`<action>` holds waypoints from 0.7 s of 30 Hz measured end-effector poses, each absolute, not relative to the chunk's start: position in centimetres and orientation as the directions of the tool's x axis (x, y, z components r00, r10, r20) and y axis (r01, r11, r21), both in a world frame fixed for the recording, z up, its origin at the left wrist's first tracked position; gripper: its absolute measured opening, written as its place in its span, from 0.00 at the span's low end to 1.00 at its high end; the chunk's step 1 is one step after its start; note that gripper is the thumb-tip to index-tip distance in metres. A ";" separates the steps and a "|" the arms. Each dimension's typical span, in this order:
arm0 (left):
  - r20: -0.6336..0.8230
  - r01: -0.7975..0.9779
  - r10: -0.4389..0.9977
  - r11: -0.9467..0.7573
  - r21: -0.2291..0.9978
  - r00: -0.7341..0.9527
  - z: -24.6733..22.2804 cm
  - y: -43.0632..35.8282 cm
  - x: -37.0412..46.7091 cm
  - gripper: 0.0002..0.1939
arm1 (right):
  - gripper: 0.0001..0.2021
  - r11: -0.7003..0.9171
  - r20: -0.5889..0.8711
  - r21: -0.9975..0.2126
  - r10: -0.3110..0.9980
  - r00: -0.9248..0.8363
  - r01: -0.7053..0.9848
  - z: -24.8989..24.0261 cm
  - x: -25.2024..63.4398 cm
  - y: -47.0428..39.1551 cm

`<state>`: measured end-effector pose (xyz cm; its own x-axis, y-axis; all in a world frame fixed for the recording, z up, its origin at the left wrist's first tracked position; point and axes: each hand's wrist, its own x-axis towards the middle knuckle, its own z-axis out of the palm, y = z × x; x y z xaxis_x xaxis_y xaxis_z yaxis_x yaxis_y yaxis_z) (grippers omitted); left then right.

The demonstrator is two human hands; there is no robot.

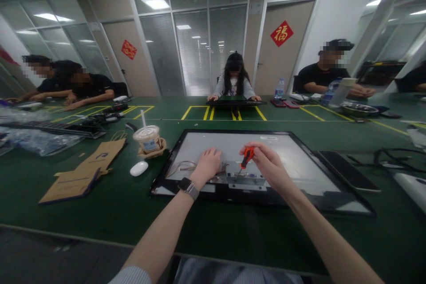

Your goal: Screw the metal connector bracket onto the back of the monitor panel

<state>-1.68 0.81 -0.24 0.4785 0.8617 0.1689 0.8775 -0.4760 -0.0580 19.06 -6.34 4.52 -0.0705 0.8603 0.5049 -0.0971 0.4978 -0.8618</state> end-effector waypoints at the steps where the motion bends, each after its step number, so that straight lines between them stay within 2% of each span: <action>1: 0.168 0.876 0.860 -0.479 -0.059 0.481 -0.2 0.8 -1.7 0.20 | 0.14 0.509 0.515 -0.856 0.855 -0.056 -0.096 4.5 19.1 -6.3; 7: 0.178 0.884 0.867 -0.465 -0.043 0.465 -0.3 0.8 -1.7 0.19 | 0.12 0.540 0.540 -0.842 0.841 -0.032 -0.003 4.2 19.4 -6.0; 10: 0.178 0.872 0.855 -0.485 -0.063 0.488 -0.5 1.0 -1.7 0.18 | 0.14 0.540 0.540 -0.841 0.839 -0.066 -0.015 4.1 19.5 -6.0; 14: 0.180 0.867 0.848 -0.492 -0.079 0.498 -0.7 1.2 -1.8 0.18 | 0.12 0.551 0.553 -0.833 0.831 -0.059 -0.054 4.2 19.3 -6.1; 21: 0.176 0.889 0.873 -0.455 -0.042 0.455 -0.3 0.8 -1.5 0.17 | 0.12 0.572 0.569 -0.820 0.819 -0.073 0.025 4.8 19.1 -6.7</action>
<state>-1.54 0.84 -0.34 0.4553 0.8727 0.1762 0.8893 -0.4555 -0.0418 19.09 -6.68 4.82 -0.0732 0.8190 0.5691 0.0246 0.5720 -0.8199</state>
